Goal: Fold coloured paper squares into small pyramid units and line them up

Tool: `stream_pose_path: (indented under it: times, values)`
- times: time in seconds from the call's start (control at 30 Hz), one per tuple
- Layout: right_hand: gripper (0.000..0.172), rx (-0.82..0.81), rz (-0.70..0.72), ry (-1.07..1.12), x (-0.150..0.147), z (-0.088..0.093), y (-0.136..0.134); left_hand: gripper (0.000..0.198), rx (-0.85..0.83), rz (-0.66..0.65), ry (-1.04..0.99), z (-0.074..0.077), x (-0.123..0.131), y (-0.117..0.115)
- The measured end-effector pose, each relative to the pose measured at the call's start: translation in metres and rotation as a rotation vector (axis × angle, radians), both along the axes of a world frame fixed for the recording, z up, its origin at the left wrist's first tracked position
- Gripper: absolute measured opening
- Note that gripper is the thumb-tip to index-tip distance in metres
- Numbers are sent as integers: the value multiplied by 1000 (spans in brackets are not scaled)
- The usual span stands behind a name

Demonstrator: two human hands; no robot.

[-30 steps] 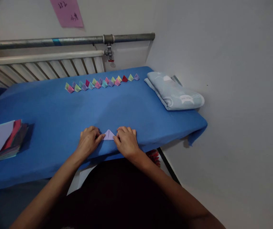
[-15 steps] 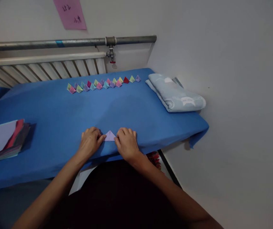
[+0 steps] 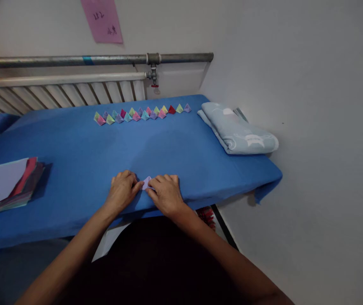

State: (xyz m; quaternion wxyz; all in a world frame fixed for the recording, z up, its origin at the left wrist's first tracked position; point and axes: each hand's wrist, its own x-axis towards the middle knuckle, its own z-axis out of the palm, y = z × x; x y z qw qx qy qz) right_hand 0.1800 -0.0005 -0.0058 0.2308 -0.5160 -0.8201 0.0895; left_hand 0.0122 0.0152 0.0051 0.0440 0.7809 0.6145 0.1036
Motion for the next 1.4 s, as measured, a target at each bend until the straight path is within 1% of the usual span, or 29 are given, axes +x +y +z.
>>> stream_pose_path:
  times: [0.2,0.43,0.5,0.57,0.63,0.7,0.77,0.8,1.03,1.4]
  values:
    - [13,-9,-15,1,-1,2,-2,24,-8,-3,-11,-1,0,0]
    - [12,9,-48,-7,-5,1,-3,26,55,10,19,-5,2,0]
    - [12,15,-61,-10,-6,1,-3,25,83,25,-14,-6,3,-2]
    - [13,21,-73,-19,-7,0,-3,20,152,29,-88,-8,3,-8]
    - [13,23,-77,-31,-7,0,-3,16,251,-18,-150,-10,3,-17]
    - [12,22,-79,-40,-8,0,-3,17,324,-123,-162,-13,1,-27]
    - [11,23,-80,-37,-8,0,-3,20,346,-212,-148,-15,0,-34]
    - [11,23,-79,-33,-7,0,-2,22,349,-235,-141,-16,0,-37]
    - [11,14,-69,-4,-6,-1,-3,26,399,-270,-108,-21,0,-40]
    - [13,-25,-57,29,-4,-1,-3,29,361,-292,-41,-23,-1,-37]
